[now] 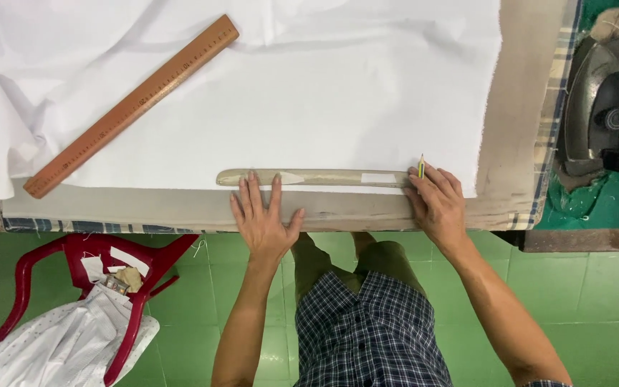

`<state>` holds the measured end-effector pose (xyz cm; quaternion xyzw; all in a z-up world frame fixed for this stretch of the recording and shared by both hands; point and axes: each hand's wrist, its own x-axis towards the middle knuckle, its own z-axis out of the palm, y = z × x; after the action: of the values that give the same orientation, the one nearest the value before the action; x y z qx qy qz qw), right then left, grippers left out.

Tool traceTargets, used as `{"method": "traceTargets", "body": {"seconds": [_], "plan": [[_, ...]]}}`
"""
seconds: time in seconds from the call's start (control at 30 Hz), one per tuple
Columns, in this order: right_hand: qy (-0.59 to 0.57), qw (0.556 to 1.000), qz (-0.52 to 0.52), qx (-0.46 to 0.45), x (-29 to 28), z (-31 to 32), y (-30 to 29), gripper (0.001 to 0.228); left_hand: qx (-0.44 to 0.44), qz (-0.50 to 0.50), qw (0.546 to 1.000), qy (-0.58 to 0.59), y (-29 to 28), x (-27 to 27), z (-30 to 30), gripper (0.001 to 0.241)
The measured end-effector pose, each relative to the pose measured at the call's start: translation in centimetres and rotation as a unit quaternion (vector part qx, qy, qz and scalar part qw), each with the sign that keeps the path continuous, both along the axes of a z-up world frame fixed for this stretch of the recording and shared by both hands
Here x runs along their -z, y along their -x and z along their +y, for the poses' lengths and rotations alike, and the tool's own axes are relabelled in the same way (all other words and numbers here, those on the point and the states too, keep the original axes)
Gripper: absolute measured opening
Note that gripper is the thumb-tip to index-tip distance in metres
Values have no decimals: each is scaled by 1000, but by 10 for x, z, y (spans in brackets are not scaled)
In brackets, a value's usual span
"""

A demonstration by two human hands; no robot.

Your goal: The person is preparing a piece of white fabric by smoothing it, ironing it, and then using a pencil and various rulers to mark pattern lines on it.

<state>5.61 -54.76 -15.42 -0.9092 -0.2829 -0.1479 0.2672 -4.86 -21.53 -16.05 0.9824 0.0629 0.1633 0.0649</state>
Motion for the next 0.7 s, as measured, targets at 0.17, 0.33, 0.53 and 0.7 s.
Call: {"method": "traceTargets", "body": {"seconds": [0.17,0.33,0.53,0.7], "plan": [[10,1000,0,-22,-12,2,0,27,-14,40,997,70,2,0,4,76],[-47,997,63,-5,-26,25,-9,24,8,60,993,103,-1,-15,16,75],[-162,917,335,-143,-71,192,-55,10,50,23,993,104,-8,-15,33,73],[-92,865,393,-297,-60,315,-72,13,60,16,995,84,-12,-29,47,72]]}}
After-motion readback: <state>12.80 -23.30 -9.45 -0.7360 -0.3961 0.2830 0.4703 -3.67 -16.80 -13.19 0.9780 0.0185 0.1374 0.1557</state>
